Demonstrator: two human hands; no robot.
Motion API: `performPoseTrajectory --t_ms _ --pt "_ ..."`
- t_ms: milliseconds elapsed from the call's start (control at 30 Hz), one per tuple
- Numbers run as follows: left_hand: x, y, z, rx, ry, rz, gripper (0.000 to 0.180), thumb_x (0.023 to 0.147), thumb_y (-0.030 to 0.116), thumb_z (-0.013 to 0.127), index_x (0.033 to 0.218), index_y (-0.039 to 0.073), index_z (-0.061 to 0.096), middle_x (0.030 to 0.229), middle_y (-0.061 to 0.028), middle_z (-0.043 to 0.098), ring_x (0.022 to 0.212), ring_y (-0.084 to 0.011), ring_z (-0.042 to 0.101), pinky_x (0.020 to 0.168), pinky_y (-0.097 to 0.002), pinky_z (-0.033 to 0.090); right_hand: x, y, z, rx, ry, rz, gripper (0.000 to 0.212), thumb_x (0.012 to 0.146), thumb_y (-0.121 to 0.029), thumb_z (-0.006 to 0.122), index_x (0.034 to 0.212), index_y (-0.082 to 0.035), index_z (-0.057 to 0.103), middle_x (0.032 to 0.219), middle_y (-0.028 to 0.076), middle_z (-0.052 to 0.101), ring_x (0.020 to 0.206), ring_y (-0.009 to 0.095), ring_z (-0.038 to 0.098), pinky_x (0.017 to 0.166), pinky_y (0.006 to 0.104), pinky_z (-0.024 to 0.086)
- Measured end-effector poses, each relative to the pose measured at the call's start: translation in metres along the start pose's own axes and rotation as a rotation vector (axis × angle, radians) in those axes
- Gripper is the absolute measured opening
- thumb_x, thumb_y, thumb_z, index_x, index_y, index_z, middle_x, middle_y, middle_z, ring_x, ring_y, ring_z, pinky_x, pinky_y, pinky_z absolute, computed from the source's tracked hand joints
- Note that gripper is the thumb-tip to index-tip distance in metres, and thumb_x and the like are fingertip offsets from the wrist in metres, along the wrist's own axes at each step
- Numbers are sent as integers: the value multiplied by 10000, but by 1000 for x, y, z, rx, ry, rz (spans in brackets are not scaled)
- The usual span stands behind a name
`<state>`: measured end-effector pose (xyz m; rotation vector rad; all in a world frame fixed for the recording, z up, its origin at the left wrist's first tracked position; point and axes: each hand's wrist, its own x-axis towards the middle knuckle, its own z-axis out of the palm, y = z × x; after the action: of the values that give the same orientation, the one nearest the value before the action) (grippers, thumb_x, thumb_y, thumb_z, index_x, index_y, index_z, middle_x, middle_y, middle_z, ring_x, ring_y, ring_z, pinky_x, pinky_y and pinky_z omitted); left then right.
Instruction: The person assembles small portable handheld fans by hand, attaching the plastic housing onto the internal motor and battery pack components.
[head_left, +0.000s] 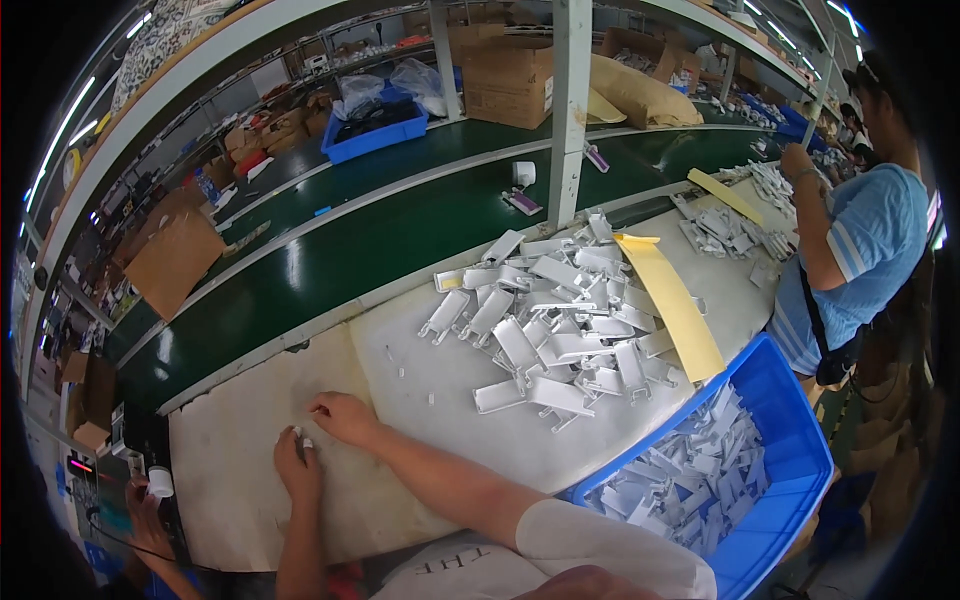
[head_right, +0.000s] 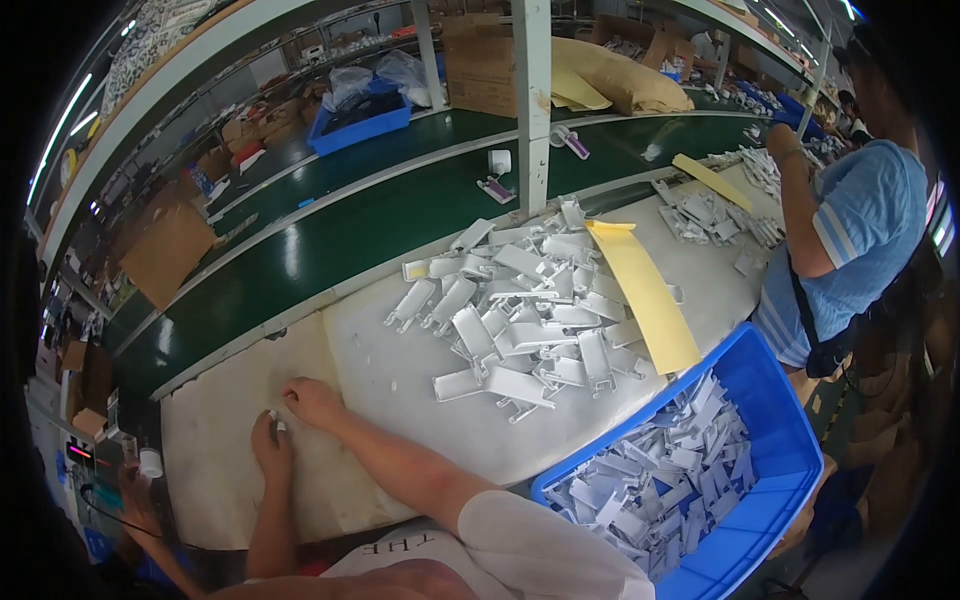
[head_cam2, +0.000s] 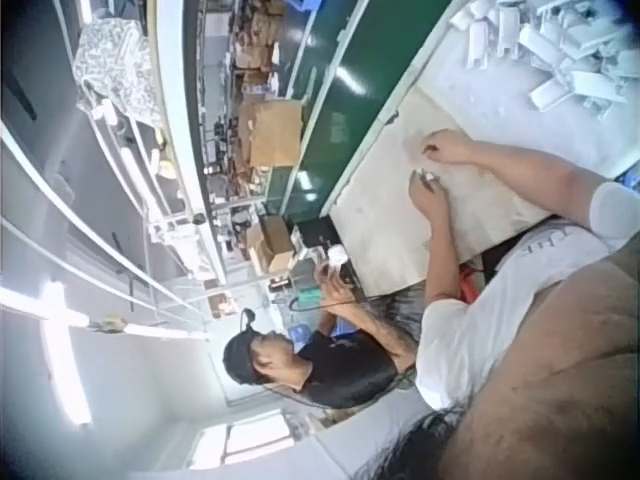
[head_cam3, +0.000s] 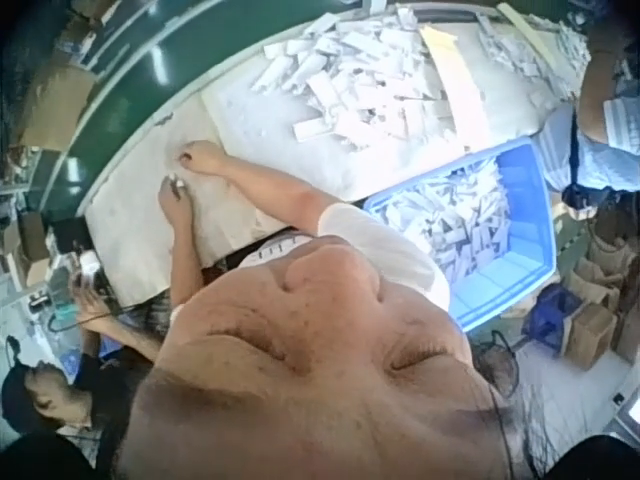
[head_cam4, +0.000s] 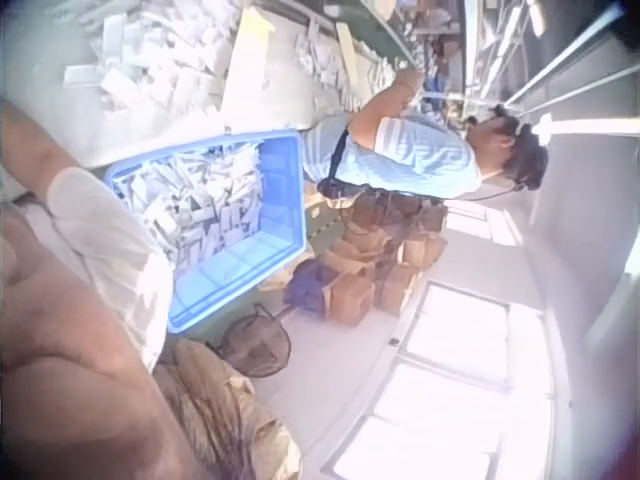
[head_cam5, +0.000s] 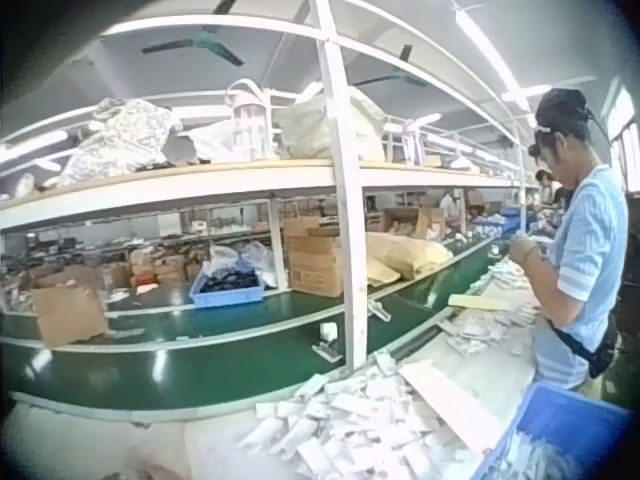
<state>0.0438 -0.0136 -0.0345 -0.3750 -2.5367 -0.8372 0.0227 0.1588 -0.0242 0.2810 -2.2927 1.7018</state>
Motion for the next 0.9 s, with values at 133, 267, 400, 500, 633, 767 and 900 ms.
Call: performPoseTrajectory --t_ms 133,267,400,500,633,767,900 --pt "8 19 6 46 -95 192 358 780 -3 469 1137 -23 459 1214 -179 480 1123 -330 449 933 -399 383 -1 -2 -5 -35 -66 63 191 778 -156 589 933 -46 607 863 118 624 777 246 611 718 343 483" --pt "43 37 52 -622 -105 -78 385 798 -33 440 1181 2 443 1225 -148 468 1100 -258 481 925 -338 395 12 -9 -12 249 65 204 198 776 -149 589 937 -35 598 878 117 619 775 257 603 702 338 481" --pt "85 49 94 -866 -30 -70 352 820 -27 456 1170 7 458 1212 -123 478 1082 -218 493 890 -302 417 71 -24 -53 -78 255 -57 219 754 -141 623 954 -51 604 993 115 587 943 279 544 832 343 431" --pt "83 77 87 -828 -204 -21 341 794 -43 472 1130 19 484 1191 -123 495 1069 -232 503 879 -306 425 125 -21 -115 -516 294 -237 214 721 -155 646 925 -95 617 1044 99 574 1034 316 492 901 374 393" --pt "65 88 79 -858 -395 219 350 732 -43 535 1074 22 500 1165 -130 517 1040 -249 519 856 -304 438 167 31 -226 -1331 279 108 231 740 -232 629 946 -128 638 1019 89 606 990 276 556 852 373 454" --pt "60 95 75 -851 -429 317 351 708 -30 558 1051 20 503 1178 -123 516 1023 -254 532 838 -315 448 184 63 -326 -1399 297 946 334 852 -230 430 1084 -70 610 1172 135 570 1075 278 556 848 370 453" --pt "68 95 79 -885 -552 119 311 696 -1 564 1004 14 527 1123 -136 545 990 -292 541 825 -356 450 172 131 -385 -1124 616 1239 645 829 -439 457 1291 -2 349 1356 173 363 1253 335 343 998 449 283"
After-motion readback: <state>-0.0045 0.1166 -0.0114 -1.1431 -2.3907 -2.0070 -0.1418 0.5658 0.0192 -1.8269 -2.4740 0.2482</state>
